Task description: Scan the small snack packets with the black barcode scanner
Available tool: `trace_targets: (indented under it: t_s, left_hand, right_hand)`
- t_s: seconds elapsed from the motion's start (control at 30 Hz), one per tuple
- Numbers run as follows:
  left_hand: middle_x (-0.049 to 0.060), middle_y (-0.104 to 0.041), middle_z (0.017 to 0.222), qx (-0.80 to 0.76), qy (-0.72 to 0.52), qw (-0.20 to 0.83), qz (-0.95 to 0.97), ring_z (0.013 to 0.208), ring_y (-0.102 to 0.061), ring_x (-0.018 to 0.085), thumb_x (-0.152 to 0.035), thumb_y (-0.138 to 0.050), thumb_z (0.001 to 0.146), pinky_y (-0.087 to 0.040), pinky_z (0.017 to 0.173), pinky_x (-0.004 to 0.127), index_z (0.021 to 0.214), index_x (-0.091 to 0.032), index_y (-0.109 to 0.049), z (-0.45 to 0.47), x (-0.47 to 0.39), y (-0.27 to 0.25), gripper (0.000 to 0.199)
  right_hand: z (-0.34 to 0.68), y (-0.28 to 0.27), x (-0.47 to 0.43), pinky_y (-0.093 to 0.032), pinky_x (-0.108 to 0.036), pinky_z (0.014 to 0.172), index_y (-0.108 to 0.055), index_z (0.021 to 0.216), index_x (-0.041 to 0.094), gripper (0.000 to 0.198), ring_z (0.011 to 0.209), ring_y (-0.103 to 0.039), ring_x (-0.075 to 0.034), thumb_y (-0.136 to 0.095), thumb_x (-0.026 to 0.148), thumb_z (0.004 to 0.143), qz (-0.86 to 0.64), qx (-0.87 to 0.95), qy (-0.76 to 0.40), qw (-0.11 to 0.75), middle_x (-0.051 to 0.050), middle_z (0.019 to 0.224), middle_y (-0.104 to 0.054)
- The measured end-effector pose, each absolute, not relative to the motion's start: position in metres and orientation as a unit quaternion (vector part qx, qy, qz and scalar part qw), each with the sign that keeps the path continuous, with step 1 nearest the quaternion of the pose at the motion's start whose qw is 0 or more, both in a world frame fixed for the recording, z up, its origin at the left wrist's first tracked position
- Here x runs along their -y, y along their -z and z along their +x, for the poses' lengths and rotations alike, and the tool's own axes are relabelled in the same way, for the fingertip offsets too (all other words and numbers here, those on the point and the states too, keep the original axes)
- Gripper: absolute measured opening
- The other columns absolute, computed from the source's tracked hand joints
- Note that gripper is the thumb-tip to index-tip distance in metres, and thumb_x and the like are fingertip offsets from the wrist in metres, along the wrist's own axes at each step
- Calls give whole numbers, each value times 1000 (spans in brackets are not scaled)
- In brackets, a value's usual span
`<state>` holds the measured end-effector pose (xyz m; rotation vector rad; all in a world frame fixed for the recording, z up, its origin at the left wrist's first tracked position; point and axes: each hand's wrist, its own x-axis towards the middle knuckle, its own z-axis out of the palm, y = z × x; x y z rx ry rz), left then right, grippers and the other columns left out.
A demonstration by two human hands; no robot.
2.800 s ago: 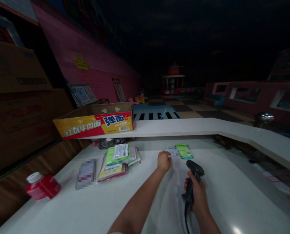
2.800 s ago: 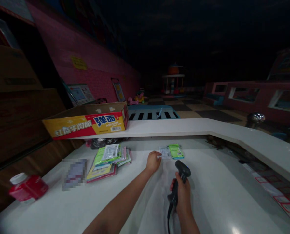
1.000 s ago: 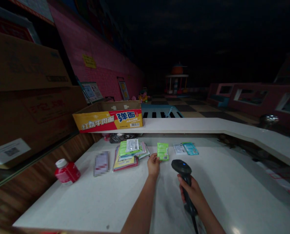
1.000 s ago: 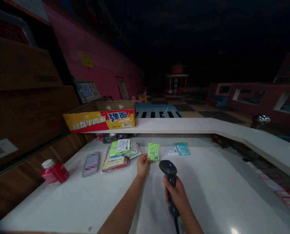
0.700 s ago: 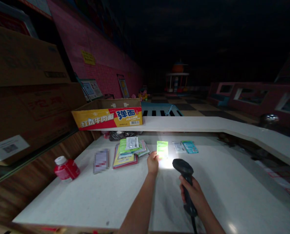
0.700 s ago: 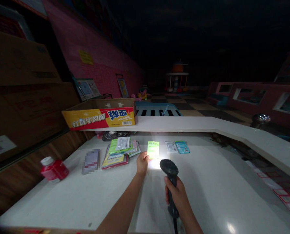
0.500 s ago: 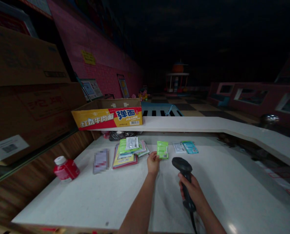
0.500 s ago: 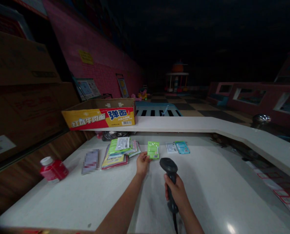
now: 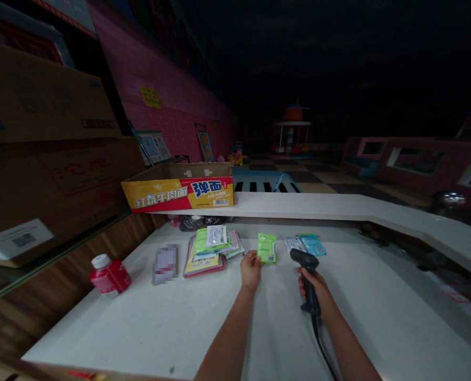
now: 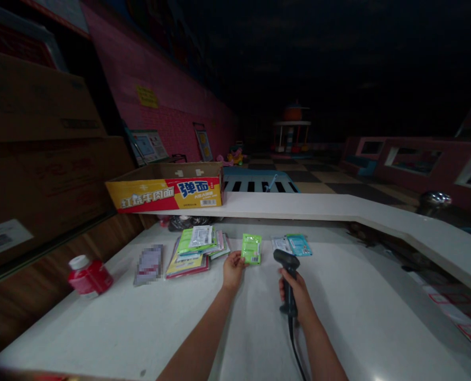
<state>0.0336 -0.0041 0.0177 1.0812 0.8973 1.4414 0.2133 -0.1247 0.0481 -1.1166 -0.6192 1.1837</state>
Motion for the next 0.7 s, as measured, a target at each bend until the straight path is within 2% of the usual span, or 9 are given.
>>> trace_targets:
  t_s: [0.13, 0.3, 0.43, 0.53, 0.63, 0.7]
  left_hand:
    - [4, -72, 74, -383, -598, 527, 467, 70, -70, 19, -43, -80, 63, -59, 62, 30, 81, -20, -64, 34, 8, -17, 33]
    - [6, -72, 78, -404, -620, 495, 456, 73, -69, 22, -37, -75, 69, -59, 65, 34, 79, -23, -65, 31, 24, -20, 21]
    - [7, -72, 82, -418, -664, 440, 437, 75, -69, 22, -47, -72, 72, -61, 67, 35, 84, -21, -67, 4, 30, -40, 28]
    - [6, -71, 82, -444, -710, 355, 415, 72, -68, 20, -53, -69, 72, -60, 65, 33, 87, -19, -66, -39, 20, -69, 38]
    - [5, -69, 78, -506, -732, 261, 374, 64, -66, 17, -51, -65, 72, -57, 56, 29, 87, -16, -65, -87, -1, -98, 38]
    - [4, -69, 73, -546, -715, 242, 364, 58, -65, 16, -46, -61, 73, -56, 53, 29, 85, -15, -65, -112, -15, -112, 34]
  right_hand:
    - [223, -40, 131, -39, -20, 37, -63, 96, 18, 58, 42, -48, -10, -86, 60, 63, -429, 268, -554, 661, 4, 57, -56]
    - [228, -36, 132, -39, -21, 39, -64, 97, 17, 58, 44, -50, -11, -89, 56, 62, -423, 259, -568, 656, 3, 59, -57]
    - [229, -33, 132, -41, -22, 39, -64, 97, 17, 56, 45, -50, -11, -89, 54, 62, -427, 254, -574, 651, 3, 60, -58]
    - [230, -31, 132, -41, -22, 39, -65, 97, 18, 54, 45, -50, -12, -89, 53, 63, -422, 256, -580, 648, 3, 61, -58]
    - [230, -32, 132, -41, -22, 39, -65, 96, 18, 53, 46, -50, -12, -89, 52, 64, -423, 245, -580, 651, 3, 60, -57]
    - [228, -35, 132, -41, -22, 38, -65, 95, 18, 52, 45, -49, -12, -89, 52, 63, -426, 236, -579, 654, 3, 60, -56]
